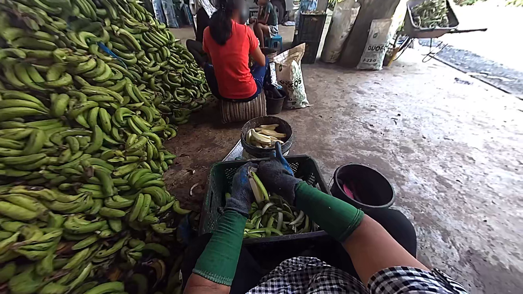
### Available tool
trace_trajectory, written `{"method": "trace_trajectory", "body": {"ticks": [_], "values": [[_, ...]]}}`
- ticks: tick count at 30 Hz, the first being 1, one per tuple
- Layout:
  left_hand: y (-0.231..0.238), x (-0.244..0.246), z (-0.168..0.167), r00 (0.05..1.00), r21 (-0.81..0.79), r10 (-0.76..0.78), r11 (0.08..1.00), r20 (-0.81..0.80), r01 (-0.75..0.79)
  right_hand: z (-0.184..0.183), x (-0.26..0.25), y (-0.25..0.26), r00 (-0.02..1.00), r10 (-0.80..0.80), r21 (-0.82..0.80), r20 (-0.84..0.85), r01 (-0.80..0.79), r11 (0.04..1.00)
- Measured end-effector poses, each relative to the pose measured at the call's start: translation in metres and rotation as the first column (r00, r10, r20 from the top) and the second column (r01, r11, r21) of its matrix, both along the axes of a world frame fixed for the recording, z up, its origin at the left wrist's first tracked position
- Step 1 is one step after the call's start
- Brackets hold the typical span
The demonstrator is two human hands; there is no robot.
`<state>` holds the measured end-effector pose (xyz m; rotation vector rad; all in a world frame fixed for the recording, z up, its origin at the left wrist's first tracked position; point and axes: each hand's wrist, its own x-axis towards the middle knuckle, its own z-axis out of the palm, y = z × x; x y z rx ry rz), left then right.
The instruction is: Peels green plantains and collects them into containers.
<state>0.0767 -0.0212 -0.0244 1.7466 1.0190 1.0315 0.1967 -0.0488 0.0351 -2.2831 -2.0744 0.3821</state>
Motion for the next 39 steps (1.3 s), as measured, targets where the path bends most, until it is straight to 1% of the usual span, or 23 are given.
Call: {"method": "trace_trajectory", "body": {"ticks": [2, 5, 8, 9, 10, 12, 13, 14, 15, 17, 18, 19, 20, 21, 23, 25, 28, 29, 30, 32, 34, 37, 39], "values": [[-0.006, 0.002, 0.004, 0.997, -0.029, -0.008, 1.000, 0.080, 0.010, -0.002, 0.007, 0.004, 1.000, 0.009, 0.035, 0.008, -0.009, 0.999], [-0.017, 0.009, 0.019, 0.961, -0.187, 0.015, 0.982, 0.275, 0.038, -0.004, 0.017, 0.012, 0.996, -0.078, 0.060, -0.034, 0.080, 0.995], [-0.022, 0.015, 0.025, 0.931, -0.315, 0.048, 0.946, 0.363, 0.074, -0.005, 0.021, 0.015, 0.987, -0.126, 0.091, -0.101, 0.135, 0.987], [-0.021, 0.020, 0.022, 0.927, -0.340, 0.091, 0.939, 0.365, 0.042, -0.005, 0.020, 0.015, 0.989, -0.112, 0.079, -0.100, 0.120, 0.990], [-0.022, 0.020, 0.023, 0.939, -0.320, 0.085, 0.947, 0.334, 0.028, -0.002, 0.019, 0.013, 0.991, -0.097, 0.067, -0.096, 0.104, 0.992], [-0.026, 0.012, 0.029, 0.971, -0.208, 0.031, 0.978, 0.237, 0.019, 0.009, 0.018, 0.013, 0.990, -0.107, 0.023, -0.096, 0.110, 0.994], [-0.027, 0.009, 0.031, 0.976, -0.179, 0.008, 0.983, 0.219, 0.032, 0.011, 0.020, 0.014, 0.991, -0.110, 0.022, -0.077, 0.112, 0.993], [-0.026, 0.007, 0.032, 0.970, -0.194, -0.025, 0.978, 0.242, 0.073, 0.012, 0.024, 0.013, 0.994, -0.098, 0.039, -0.049, 0.100, 0.994], [-0.023, 0.009, 0.031, 0.951, -0.267, -0.039, 0.956, 0.308, 0.125, 0.012, 0.029, 0.013, 0.996, -0.083, 0.056, -0.034, 0.085, 0.995], [-0.017, 0.010, 0.030, 0.886, -0.442, -0.044, 0.855, 0.461, 0.272, 0.012, 0.041, 0.016, 0.996, -0.090, 0.063, -0.020, 0.091, 0.994], [-0.013, 0.009, 0.030, 0.863, -0.493, -0.019, 0.815, 0.504, 0.306, 0.010, 0.046, 0.018, 0.996, -0.089, 0.086, -0.014, 0.090, 0.992], [-0.011, 0.007, 0.031, 0.851, -0.510, 0.014, 0.806, 0.525, 0.301, 0.008, 0.050, 0.019, 0.996, -0.088, 0.097, -0.014, 0.089, 0.991], [-0.010, 0.004, 0.030, 0.841, -0.492, 0.044, 0.827, 0.539, 0.272, 0.006, 0.050, 0.017, 0.996, -0.084, 0.093, -0.027, 0.086, 0.992], [-0.009, 0.002, 0.028, 0.845, -0.446, 0.065, 0.869, 0.530, 0.213, 0.003, 0.048, 0.015, 0.997, -0.070, 0.084, -0.035, 0.073, 0.994], [-0.008, -0.001, 0.025, 0.895, -0.317, 0.084, 0.946, 0.438, 0.066, -0.002, 0.036, 0.002, 0.999, 0.012, 0.107, -0.051, -0.006, 0.994], [-0.008, -0.001, 0.025, 0.942, -0.250, 0.130, 0.967, 0.308, -0.052, -0.004, 0.023, -0.017, 0.994, 0.100, 0.136, -0.040, -0.094, 0.986], [-0.009, -0.004, 0.027, 0.994, -0.091, 0.107, 0.990, 0.021, -0.105, -0.003, 0.012, -0.035, 0.991, 0.136, 0.122, 0.008, -0.136, 0.983], [-0.010, -0.004, 0.027, 0.994, -0.087, 0.105, 0.991, -0.012, -0.105, -0.002, 0.009, -0.038, 0.990, 0.137, 0.098, 0.030, -0.139, 0.985], [-0.010, -0.003, 0.023, 0.995, -0.117, 0.102, 0.988, 0.017, -0.099, -0.001, 0.007, -0.038, 0.991, 0.129, 0.066, 0.047, -0.132, 0.989], [-0.008, 0.005, 0.013, 0.961, -0.300, 0.119, 0.953, 0.251, -0.039, -0.006, 0.005, -0.033, 0.994, 0.100, 0.041, 0.040, -0.102, 0.994], [-0.012, 0.011, 0.009, 0.931, -0.373, 0.129, 0.928, 0.341, 0.008, -0.017, 0.008, -0.021, 0.999, 0.048, 0.091, -0.021, -0.046, 0.995], [-0.017, 0.020, 0.006, 0.955, -0.351, 0.135, 0.936, 0.264, -0.036, -0.025, 0.014, -0.004, 0.990, -0.078, 0.117, -0.118, 0.092, 0.989], [-0.019, 0.021, 0.007, 0.991, -0.222, 0.096, 0.972, 0.088, -0.074, -0.023, 0.017, 0.002, 0.977, -0.132, 0.102, -0.169, 0.150, 0.983]]}}
